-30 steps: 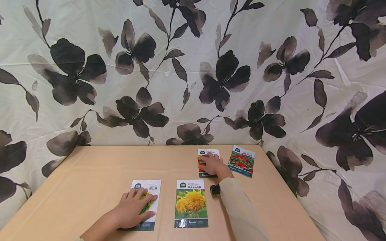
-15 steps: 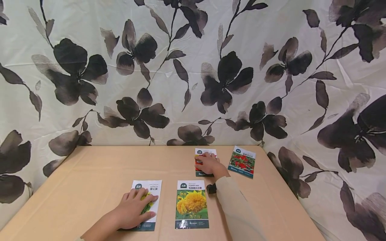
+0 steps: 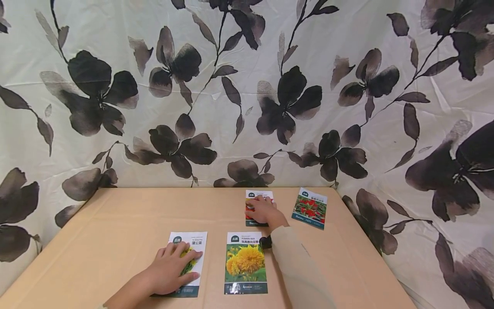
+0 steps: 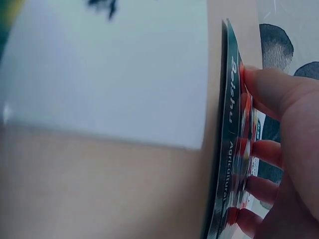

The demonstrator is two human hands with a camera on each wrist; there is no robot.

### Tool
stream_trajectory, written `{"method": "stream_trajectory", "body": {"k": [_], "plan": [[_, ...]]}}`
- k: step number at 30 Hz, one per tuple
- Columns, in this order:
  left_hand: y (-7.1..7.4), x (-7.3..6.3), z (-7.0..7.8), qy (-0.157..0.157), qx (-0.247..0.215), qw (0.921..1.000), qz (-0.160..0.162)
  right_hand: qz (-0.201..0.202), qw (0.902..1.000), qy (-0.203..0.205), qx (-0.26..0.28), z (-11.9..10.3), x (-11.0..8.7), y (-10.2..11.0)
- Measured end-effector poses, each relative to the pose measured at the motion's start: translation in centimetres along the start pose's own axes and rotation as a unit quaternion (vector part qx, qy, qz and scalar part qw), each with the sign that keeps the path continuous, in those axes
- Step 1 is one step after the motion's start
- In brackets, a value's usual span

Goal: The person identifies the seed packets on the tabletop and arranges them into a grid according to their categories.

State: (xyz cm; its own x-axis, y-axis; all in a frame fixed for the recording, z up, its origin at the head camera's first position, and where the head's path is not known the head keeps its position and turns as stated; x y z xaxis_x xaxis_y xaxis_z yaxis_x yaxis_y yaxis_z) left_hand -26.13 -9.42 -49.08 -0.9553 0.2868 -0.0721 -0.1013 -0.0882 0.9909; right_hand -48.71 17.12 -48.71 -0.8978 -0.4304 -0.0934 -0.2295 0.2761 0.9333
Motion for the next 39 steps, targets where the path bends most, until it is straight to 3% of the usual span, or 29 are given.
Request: {"method": "stream_trajectory", "body": {"k": [22,39], "plan": [[-0.7,0.1,-0.5,-0.019,-0.009,0.9995,0.024,-0.011,0.9997,-0.022,0.004,-1.0,0.3,-0.1],[-0.7,0.1,-0.3,-0.007,-0.008,0.9999,0.014,-0.006,0.9998,-0.015,0.007,-1.1,0.0,0.0]]}}
Point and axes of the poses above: each hand's wrist, its own x-axis towards the middle knuckle, its own y-axis out of the back of the hand, z = x × y, the point moved 3 cm from there along x, towards the middle knuckle, and after that the axes turned 6 degrees about x, right-handed, at the moved point
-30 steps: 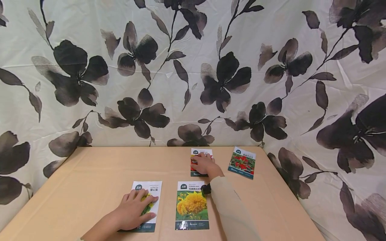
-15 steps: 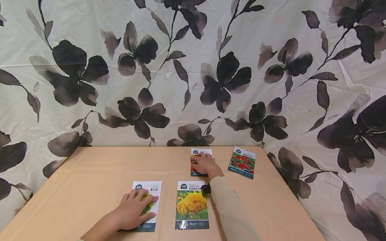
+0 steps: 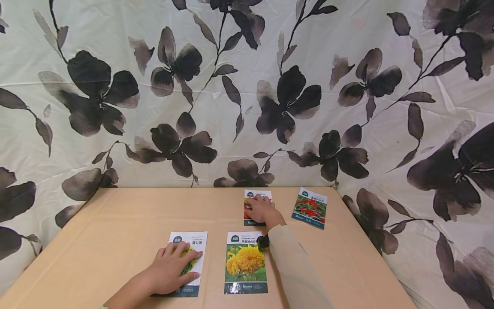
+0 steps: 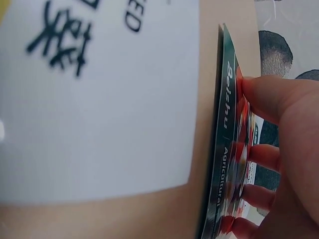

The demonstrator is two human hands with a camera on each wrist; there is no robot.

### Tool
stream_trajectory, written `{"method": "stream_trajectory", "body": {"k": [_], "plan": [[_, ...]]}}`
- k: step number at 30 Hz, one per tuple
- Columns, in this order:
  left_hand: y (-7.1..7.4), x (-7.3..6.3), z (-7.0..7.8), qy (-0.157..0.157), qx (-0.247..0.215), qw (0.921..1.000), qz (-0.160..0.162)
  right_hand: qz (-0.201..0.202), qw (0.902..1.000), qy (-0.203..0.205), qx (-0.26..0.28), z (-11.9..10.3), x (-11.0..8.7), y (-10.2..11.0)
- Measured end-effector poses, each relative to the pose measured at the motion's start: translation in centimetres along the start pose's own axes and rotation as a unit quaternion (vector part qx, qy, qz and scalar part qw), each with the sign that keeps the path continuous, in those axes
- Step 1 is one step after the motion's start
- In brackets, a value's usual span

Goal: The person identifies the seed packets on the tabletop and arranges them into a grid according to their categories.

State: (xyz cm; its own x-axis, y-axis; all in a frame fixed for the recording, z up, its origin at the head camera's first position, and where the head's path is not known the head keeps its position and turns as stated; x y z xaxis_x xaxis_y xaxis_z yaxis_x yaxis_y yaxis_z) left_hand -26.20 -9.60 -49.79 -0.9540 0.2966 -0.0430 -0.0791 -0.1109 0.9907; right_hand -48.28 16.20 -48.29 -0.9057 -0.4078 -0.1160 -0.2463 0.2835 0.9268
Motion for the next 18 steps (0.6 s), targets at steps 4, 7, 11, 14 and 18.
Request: {"method": "stream_trajectory", "body": {"k": [4,7,11,14,18], "plan": [[0.36,-0.01,0.05,0.005,0.0,1.0,-0.008,-0.002,1.0,-0.004,0.002,-0.19,0.0,0.15],[0.55,0.03,0.01,0.009,0.0,0.9998,-0.015,-0.002,1.0,-0.008,0.001,-0.31,0.12,0.19],[0.46,0.17,-0.13,0.008,0.001,0.9999,-0.015,0.001,1.0,-0.007,0.0,-0.39,0.27,0.07],[0.53,0.26,-0.21,0.007,0.001,0.9998,-0.018,0.002,1.0,-0.006,0.002,-0.41,0.35,-0.04],[0.72,0.28,-0.3,0.007,0.0,0.9998,-0.019,0.001,1.0,-0.008,0.0,-0.33,0.57,-0.19]]}}
Point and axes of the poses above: each hand's wrist, its own x-axis towards the middle knuckle, its own y-axis out of the back of the hand, z = x × y, the point moved 3 cm from there along x, towards the middle knuckle, and after that the axes turned 6 degrees about x, right-handed, at the moved point
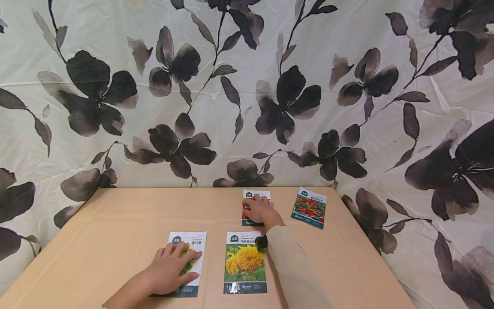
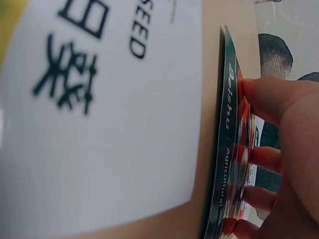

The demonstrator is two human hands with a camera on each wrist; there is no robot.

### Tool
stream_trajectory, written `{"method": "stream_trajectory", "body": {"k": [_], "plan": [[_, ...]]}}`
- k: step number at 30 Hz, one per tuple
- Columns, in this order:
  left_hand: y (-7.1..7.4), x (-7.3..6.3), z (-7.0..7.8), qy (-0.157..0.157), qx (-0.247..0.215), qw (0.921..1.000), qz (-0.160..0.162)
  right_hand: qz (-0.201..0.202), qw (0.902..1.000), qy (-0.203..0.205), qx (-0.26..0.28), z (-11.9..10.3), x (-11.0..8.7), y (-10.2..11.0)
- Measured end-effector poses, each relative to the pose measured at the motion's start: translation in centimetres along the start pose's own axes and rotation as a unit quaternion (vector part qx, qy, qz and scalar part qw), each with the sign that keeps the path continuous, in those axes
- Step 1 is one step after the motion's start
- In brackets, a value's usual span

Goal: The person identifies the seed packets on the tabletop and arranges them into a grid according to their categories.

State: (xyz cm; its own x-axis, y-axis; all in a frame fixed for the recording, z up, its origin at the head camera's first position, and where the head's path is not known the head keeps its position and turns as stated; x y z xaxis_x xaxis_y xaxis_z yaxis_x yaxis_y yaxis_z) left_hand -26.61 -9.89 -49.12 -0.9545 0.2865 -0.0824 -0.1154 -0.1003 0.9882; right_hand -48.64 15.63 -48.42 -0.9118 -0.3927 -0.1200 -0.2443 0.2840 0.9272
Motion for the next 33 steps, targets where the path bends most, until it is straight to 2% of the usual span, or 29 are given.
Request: {"method": "stream_trajectory", "body": {"k": [7,17,33], "plan": [[-0.7,0.1,-0.3,-0.019,-0.002,0.9994,0.03,0.002,1.0,0.004,-0.002,-0.3,0.2,-0.2],[0.0,-0.1,0.0,-0.003,0.002,1.0,0.001,0.002,0.9999,0.017,-0.001,-1.1,0.4,-0.5],[-0.9,0.2,-0.5,-0.019,0.0,0.9996,0.022,-0.002,1.0,0.001,0.0,-2.1,0.6,-1.0]]}}
Point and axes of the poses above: each hand's wrist, its own x-axis towards the middle knuckle, its own y-axis out of the back of the hand, z = x × y, the point moved 3 cm from there along x, towards the middle knuckle, and after that the axes turned 6 degrees about x, right-handed, at the moved point
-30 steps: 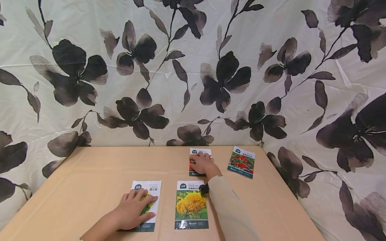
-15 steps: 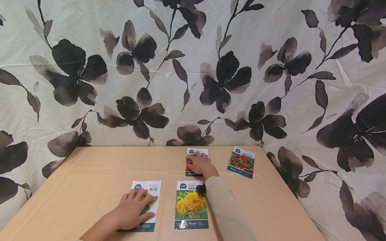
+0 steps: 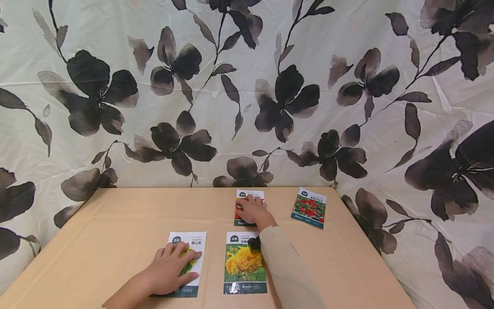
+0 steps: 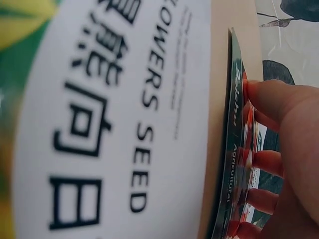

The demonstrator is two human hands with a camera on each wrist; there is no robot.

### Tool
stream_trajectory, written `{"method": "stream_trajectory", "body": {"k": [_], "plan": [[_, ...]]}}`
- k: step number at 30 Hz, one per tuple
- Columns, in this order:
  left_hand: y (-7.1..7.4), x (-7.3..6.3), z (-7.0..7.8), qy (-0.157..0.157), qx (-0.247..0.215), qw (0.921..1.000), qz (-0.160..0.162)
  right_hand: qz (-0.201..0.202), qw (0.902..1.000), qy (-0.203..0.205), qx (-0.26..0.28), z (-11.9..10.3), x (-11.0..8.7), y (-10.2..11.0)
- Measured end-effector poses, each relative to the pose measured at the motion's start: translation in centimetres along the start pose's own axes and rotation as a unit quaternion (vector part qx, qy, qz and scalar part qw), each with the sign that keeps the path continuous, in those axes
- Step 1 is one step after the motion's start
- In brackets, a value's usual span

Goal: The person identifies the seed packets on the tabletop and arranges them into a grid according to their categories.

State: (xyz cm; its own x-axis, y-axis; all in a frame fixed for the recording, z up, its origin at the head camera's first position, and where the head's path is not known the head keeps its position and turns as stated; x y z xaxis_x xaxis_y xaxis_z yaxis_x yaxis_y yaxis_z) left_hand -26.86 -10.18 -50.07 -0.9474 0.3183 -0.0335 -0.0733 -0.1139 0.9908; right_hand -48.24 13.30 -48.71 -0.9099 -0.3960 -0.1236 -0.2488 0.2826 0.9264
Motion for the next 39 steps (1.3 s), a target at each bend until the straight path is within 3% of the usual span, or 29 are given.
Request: {"method": "stream_trajectory", "body": {"k": [21,25,33,39], "plan": [[0.1,-0.4,1.0,0.022,0.005,0.9997,-0.01,0.01,0.9996,0.024,-0.011,-1.0,0.1,-0.6],[0.4,-0.4,1.0,0.022,0.001,0.9997,-0.014,0.008,0.9996,0.022,-0.014,-1.3,0.3,-0.7],[-0.4,-0.3,0.7,0.006,0.002,0.9999,0.01,0.008,0.9996,0.026,-0.009,-2.1,0.3,-0.8],[0.0,-0.2,0.4,0.009,-0.002,0.9999,-0.005,0.011,0.9996,0.024,-0.008,-2.9,0.7,-1.0]]}}
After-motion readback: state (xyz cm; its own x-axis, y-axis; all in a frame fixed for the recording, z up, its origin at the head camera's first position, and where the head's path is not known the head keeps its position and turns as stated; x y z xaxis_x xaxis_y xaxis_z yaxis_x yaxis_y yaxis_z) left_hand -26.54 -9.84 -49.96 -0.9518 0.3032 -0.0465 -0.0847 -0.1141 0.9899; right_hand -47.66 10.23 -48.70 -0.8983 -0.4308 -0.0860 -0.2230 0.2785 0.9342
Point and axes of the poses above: each hand's wrist, its own x-axis towards the middle knuckle, its own y-axis out of the back of the hand, z = x × y, the point moved 3 cm from there along x, towards the middle knuckle, and after that the axes turned 6 degrees about x, right-handed, at the moved point
